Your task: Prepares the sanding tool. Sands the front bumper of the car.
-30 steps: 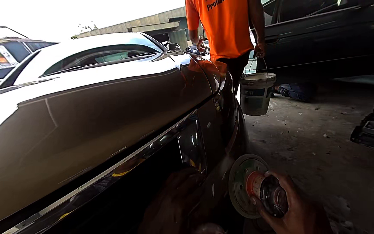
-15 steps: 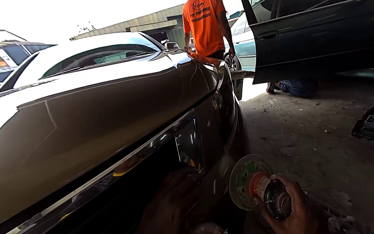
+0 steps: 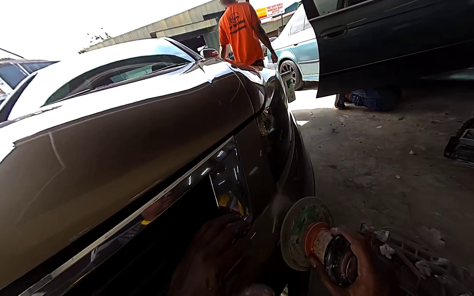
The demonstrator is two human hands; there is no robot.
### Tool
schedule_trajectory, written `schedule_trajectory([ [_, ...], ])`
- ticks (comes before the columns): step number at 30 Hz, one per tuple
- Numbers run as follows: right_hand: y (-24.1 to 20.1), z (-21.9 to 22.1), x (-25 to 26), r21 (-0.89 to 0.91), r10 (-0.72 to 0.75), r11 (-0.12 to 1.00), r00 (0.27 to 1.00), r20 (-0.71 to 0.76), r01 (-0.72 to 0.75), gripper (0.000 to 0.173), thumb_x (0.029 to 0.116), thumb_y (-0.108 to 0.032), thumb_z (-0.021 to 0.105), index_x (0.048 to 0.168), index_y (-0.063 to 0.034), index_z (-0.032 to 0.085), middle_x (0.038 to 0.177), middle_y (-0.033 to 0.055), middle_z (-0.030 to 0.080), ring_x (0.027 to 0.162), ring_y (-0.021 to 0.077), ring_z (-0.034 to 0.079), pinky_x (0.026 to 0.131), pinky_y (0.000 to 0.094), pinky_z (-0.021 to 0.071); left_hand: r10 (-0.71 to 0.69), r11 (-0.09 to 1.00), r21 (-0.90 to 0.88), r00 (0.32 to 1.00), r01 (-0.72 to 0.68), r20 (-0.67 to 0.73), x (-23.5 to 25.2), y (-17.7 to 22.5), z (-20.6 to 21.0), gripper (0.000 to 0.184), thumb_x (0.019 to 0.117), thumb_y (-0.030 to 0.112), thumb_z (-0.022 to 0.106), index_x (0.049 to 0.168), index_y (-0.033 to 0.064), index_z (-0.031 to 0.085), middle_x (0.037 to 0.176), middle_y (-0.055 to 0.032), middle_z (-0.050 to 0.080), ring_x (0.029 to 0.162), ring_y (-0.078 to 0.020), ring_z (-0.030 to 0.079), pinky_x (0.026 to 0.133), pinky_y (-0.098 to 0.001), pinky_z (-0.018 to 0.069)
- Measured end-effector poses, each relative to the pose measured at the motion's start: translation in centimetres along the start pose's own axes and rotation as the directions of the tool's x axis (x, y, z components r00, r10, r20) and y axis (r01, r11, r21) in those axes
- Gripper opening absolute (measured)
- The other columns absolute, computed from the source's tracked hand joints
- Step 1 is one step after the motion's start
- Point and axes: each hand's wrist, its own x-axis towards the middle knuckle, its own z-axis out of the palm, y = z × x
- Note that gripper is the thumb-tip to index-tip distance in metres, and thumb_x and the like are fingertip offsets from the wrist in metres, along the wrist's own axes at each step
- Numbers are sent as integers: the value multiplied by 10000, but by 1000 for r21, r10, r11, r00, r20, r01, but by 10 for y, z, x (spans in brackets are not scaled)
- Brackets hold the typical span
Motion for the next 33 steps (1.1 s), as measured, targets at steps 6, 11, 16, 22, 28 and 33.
schedule_trajectory([
  [6, 11, 0, 1, -7, 89, 996, 995, -32, -89, 724, 786, -603, 747, 1219, -42, 598, 1051, 143, 721, 880, 171, 703, 714, 314, 575, -16, 1000, 9, 1000, 16, 0, 0, 1, -1, 663, 839, 829, 549, 1007, 219, 745, 1234, 9, 700, 1289, -181, 566, 1070, -354, 447],
  [11, 8, 1, -7, 11, 69, 998, 998, 11, -70, 719, 768, -607, 777, 1207, -64, 605, 1029, 123, 726, 854, 173, 696, 711, 321, 565, -16, 1000, 5, 1000, 16, 10, 3, 2, -2, 655, 838, 823, 560, 1014, 219, 740, 1233, 8, 700, 1292, -180, 563, 1075, -352, 441],
  [16, 14, 3, -9, -4, 110, 994, 994, -29, -110, 713, 776, -602, 754, 1204, -51, 604, 1043, 133, 719, 881, 160, 692, 725, 290, 565, -18, 1000, 7, 1000, 18, 10, 0, 2, -2, 664, 845, 829, 540, 1011, 218, 743, 1238, 4, 702, 1284, -183, 569, 1068, -355, 445],
  [22, 18, 1, -22, 17, 53, 998, 998, 27, -53, 702, 778, -622, 762, 1194, -78, 606, 1008, 124, 729, 840, 179, 696, 703, 316, 563, -16, 1000, 0, 1000, 16, 11, 1, 1, -2, 658, 842, 822, 555, 1023, 218, 743, 1240, 5, 701, 1300, -184, 561, 1082, -356, 442],
  [28, 11, 6, -21, 39, 46, 998, 999, 28, -47, 707, 783, -644, 752, 1201, -94, 602, 1004, 110, 729, 847, 153, 689, 714, 300, 550, -16, 1000, 7, 1000, 16, 16, 1, 1, -2, 648, 841, 816, 566, 1022, 219, 741, 1245, 11, 698, 1298, -176, 560, 1084, -348, 436],
  [33, 12, 4, -21, 38, 33, 999, 999, 28, -34, 700, 789, -619, 760, 1202, -75, 604, 1019, 128, 723, 868, 177, 694, 721, 308, 562, -16, 1000, 9, 1000, 16, 18, 1, 1, -2, 650, 840, 819, 564, 1033, 224, 741, 1253, 8, 698, 1304, -178, 558, 1087, -355, 435],
])
